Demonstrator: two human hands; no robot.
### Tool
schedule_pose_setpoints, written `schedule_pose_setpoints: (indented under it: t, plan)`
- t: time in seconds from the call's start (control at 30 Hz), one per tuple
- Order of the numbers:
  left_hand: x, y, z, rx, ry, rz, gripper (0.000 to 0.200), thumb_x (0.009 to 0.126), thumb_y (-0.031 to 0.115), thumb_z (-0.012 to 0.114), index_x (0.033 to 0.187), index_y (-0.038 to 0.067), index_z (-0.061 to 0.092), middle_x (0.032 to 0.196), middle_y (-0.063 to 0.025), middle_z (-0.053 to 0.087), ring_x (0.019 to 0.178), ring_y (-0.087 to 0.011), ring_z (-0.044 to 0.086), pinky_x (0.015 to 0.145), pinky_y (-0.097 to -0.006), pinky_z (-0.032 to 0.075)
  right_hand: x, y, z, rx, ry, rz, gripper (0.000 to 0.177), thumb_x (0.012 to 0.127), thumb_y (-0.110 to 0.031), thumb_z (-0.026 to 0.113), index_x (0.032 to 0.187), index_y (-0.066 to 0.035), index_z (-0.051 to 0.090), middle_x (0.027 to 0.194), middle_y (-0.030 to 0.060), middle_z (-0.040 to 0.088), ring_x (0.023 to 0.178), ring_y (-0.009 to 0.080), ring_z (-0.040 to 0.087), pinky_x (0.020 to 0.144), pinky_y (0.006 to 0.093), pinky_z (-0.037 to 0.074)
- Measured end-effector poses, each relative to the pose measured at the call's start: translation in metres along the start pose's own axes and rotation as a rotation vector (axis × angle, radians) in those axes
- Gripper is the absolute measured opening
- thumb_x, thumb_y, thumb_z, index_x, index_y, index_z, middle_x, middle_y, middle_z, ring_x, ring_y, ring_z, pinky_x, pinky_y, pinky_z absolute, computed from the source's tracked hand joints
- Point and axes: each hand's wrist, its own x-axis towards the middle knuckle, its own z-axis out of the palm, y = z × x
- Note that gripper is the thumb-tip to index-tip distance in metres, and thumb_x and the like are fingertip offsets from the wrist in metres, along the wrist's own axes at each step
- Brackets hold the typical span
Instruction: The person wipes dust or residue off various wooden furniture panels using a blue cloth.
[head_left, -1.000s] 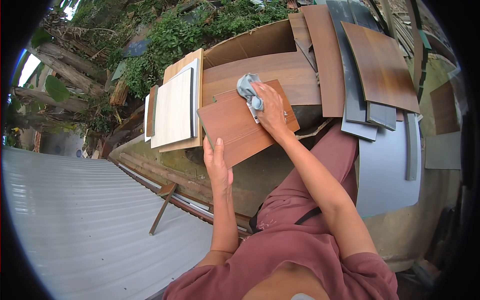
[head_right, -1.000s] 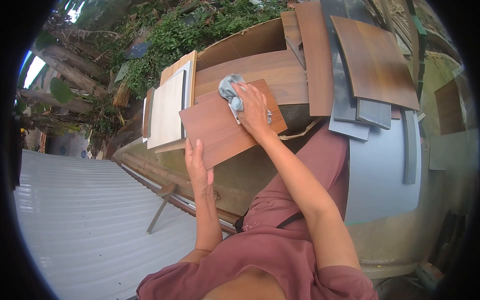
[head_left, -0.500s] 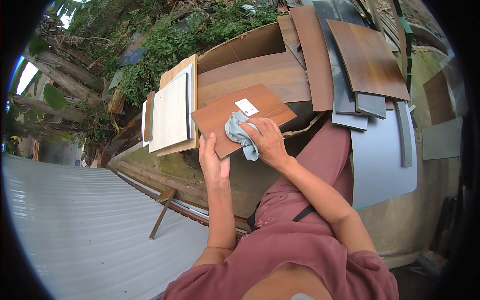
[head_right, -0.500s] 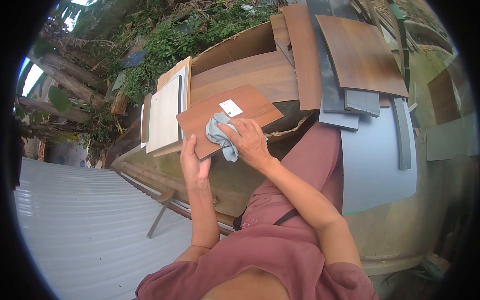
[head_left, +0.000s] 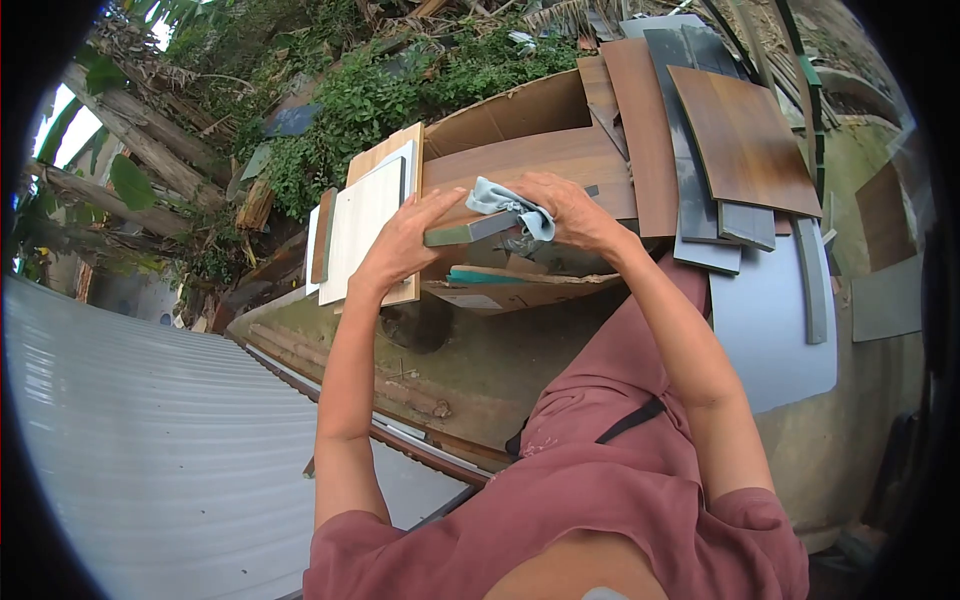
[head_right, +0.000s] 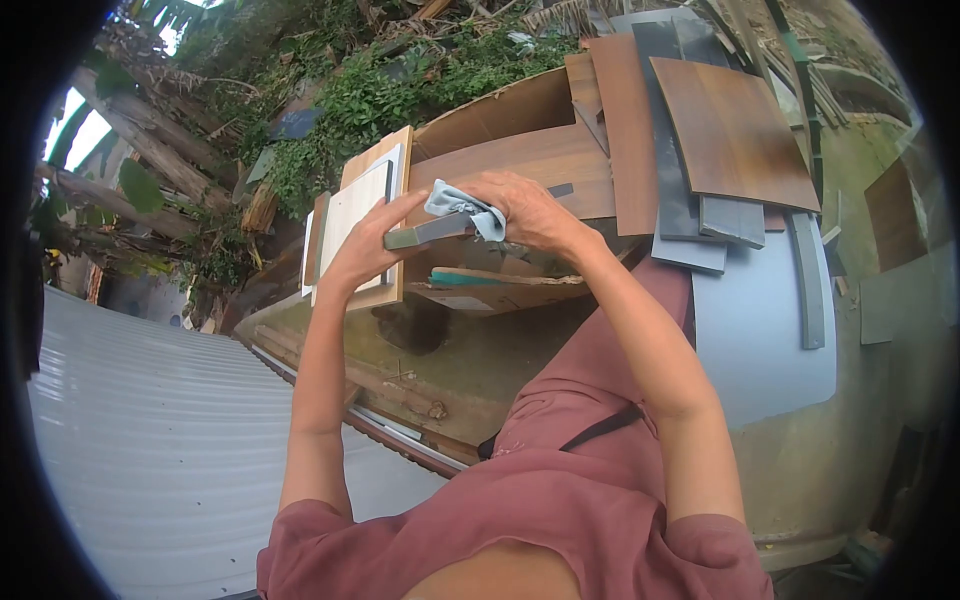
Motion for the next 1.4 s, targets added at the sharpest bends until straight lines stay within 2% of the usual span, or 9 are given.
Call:
schedule_pose_setpoints:
  t: [0.07,0.23,0.33,0.4,0.5,0.7,1.03,1.3,1.4]
  plan:
    - [0.003,0.004,0.006,-0.291,-0.202,-0.047,0.052,0.077,0.025,0.071,0.123,0.005,0.053,0.111,-0.0162,0.062,0.103,-0.0236,0.059,0.088,-0.0335,0.044,0.006,-0.003,-0.005,-0.002,0.125,-0.024,0.047,0.070,-0.011,0.068,0.116,-0.010,0.055,0.099,0.0086,0.059,0.093,0.0280,0.055,0.083,0.0373,0.044]
    - [-0.013,0.028,0.031,-0.494,0.170,-0.224,0.033,0.082,0.018,0.066,0.108,-0.001,0.061,0.089,-0.0129,0.068,0.079,-0.0143,0.061,0.073,-0.0291,0.048,0.018,-0.027,-0.008,0.079,0.499,0.131,0.050,0.072,-0.023,0.072,0.117,-0.009,0.054,0.106,0.0115,0.058,0.103,0.0293,0.052,0.089,0.0396,0.042]
    - [-0.025,0.047,0.039,-0.545,0.219,-0.445,0.028,0.084,0.016,0.061,0.105,-0.002,0.060,0.079,-0.0097,0.065,0.072,-0.0130,0.059,0.069,-0.0297,0.048,0.024,-0.070,0.015,0.000,0.452,-0.156,0.047,0.076,-0.027,0.067,0.118,-0.012,0.052,0.118,0.0103,0.051,0.110,0.0303,0.048,0.095,0.0452,0.037]
    - [-0.037,0.044,0.050,-0.840,0.243,-0.608,0.037,0.084,0.019,0.063,0.113,-0.002,0.055,0.093,-0.0104,0.063,0.083,-0.0146,0.059,0.077,-0.0304,0.047,0.025,-0.082,0.023,-0.067,0.439,-0.201,0.048,0.077,-0.021,0.066,0.121,-0.013,0.050,0.123,0.0089,0.050,0.115,0.0289,0.046,0.099,0.0478,0.033]
    - [-0.054,0.079,0.040,-1.219,0.431,-0.490,0.047,0.085,0.023,0.064,0.120,-0.003,0.048,0.111,-0.0119,0.057,0.099,-0.0173,0.055,0.087,-0.0310,0.044,0.027,-0.048,0.038,-0.218,0.508,-0.174,0.047,0.077,-0.015,0.064,0.122,-0.014,0.050,0.125,0.0075,0.049,0.119,0.0280,0.044,0.101,0.0485,0.031]
    - [-0.076,0.094,0.034,-1.309,0.546,-0.558,0.057,0.086,0.031,0.063,0.123,-0.006,0.043,0.119,-0.0143,0.052,0.110,-0.0190,0.049,0.095,-0.0328,0.038,0.013,0.019,0.028,0.038,0.734,0.378,0.049,0.076,-0.005,0.062,0.123,-0.005,0.048,0.127,0.0161,0.048,0.122,0.0369,0.040,0.101,0.0452,0.032]
    - [-0.063,0.081,0.061,-1.570,0.670,-0.547,0.072,0.088,0.054,0.046,0.132,-0.003,0.033,0.130,-0.0136,0.043,0.118,-0.0233,0.045,0.095,-0.0370,0.043,-0.040,-0.100,0.085,-0.154,0.317,0.052,0.052,0.078,-0.013,0.061,0.128,-0.014,0.048,0.139,0.0117,0.037,0.129,0.0339,0.033,0.104,0.0522,0.027]
    - [-0.079,0.079,0.073,-1.705,0.776,-0.636,0.071,0.087,0.049,0.051,0.136,0.002,0.028,0.134,-0.0128,0.040,0.122,-0.0241,0.042,0.100,-0.0386,0.040,-0.043,0.007,0.038,-0.288,0.706,0.417,0.045,0.082,-0.009,0.057,0.126,-0.010,0.049,0.133,0.0139,0.044,0.124,0.0346,0.040,0.102,0.0440,0.031]
    - [-0.076,0.079,0.079,-1.736,0.804,-0.669,0.069,0.088,0.048,0.051,0.135,0.003,0.029,0.133,-0.0120,0.040,0.121,-0.0240,0.043,0.098,-0.0390,0.041,-0.049,0.017,0.027,0.166,0.853,0.810,0.041,0.088,-0.011,0.053,0.128,-0.008,0.046,0.125,0.0157,0.051,0.116,0.0326,0.048,0.096,0.0376,0.036]
